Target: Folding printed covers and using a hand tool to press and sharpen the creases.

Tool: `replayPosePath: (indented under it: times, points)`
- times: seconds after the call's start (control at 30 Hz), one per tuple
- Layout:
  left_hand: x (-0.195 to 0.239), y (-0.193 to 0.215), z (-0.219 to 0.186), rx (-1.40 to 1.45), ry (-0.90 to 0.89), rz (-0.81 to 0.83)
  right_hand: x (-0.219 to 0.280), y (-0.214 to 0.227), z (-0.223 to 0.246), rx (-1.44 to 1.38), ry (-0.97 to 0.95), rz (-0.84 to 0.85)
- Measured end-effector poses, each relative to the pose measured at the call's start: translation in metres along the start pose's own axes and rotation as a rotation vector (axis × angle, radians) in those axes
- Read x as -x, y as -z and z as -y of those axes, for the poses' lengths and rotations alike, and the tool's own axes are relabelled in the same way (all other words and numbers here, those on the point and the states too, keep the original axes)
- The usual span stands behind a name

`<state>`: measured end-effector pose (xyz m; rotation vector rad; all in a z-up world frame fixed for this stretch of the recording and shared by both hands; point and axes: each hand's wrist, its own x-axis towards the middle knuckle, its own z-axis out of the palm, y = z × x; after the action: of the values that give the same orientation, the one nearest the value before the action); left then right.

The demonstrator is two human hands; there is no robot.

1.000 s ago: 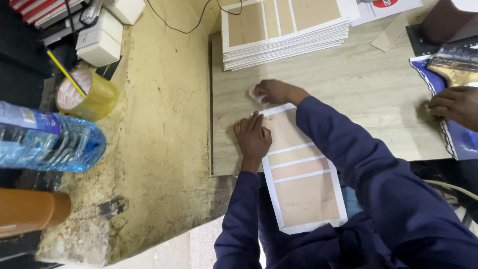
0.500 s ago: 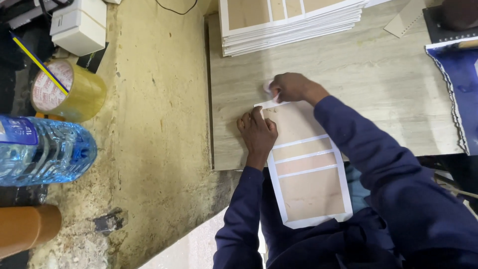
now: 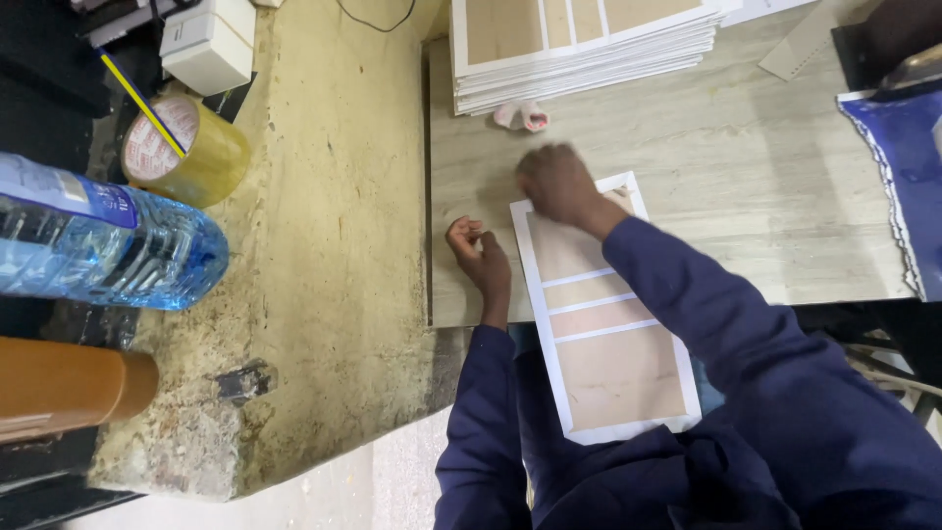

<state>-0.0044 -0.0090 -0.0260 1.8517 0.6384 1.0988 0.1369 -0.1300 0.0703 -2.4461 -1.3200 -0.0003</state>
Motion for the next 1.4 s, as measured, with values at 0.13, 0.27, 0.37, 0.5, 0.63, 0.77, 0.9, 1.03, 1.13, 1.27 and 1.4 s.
replayPosePath:
  times: [0.13, 0.27, 0.37, 0.5, 0.63, 0.77, 0.9, 1.03, 1.13, 1.27, 1.4]
  points:
    - [-0.012, 0.006, -0.004, 0.503, 0.241, -0.035, 0.105, -0.026, 0.071, -0.768, 0.589, 0.579]
    - [-0.018, 0.005, 0.011, 0.539, 0.242, 0.014, 0.199, -0.123, 0.109, -0.103, 0.847, 0.692]
    - [-0.018, 0.013, 0.011, 0.6, 0.248, 0.071, 0.202, -0.076, 0.126, 0.336, 0.838, 0.796]
    - [-0.018, 0.018, 0.014, 0.603, 0.288, 0.141, 0.159, 0.102, 0.118, -0.349, 0.73, 0.516]
    - [-0.016, 0.025, -0.011, 0.549, 0.361, 0.183, 0.162, 0.265, 0.105, -0.817, 0.732, -0.144]
    - [-0.008, 0.024, -0.002, 0.685, 0.391, 0.285, 0.184, 0.293, 0.059, -0.749, 0.364, -0.495]
    - [0.002, 0.017, 0.005, 1.003, 0.48, 0.47, 0.177, 0.213, -0.006, -0.956, 0.009, -0.777]
    - [0.005, 0.029, -0.07, 0.931, 0.451, 0.689, 0.186, 0.07, -0.081, -1.217, -0.349, -0.692]
    - [0.004, 0.024, -0.076, 0.501, 0.345, 0.708, 0.204, 0.043, -0.064, -1.308, -0.478, -0.568]
    - [0.004, 0.002, -0.057, 0.466, 0.334, 0.667, 0.201, 0.082, -0.051, -1.416, -0.439, -0.562]
    - [0.0, -0.009, -0.053, 0.377, 0.261, 0.527, 0.191, 0.087, -0.063, -1.215, -0.409, -0.7]
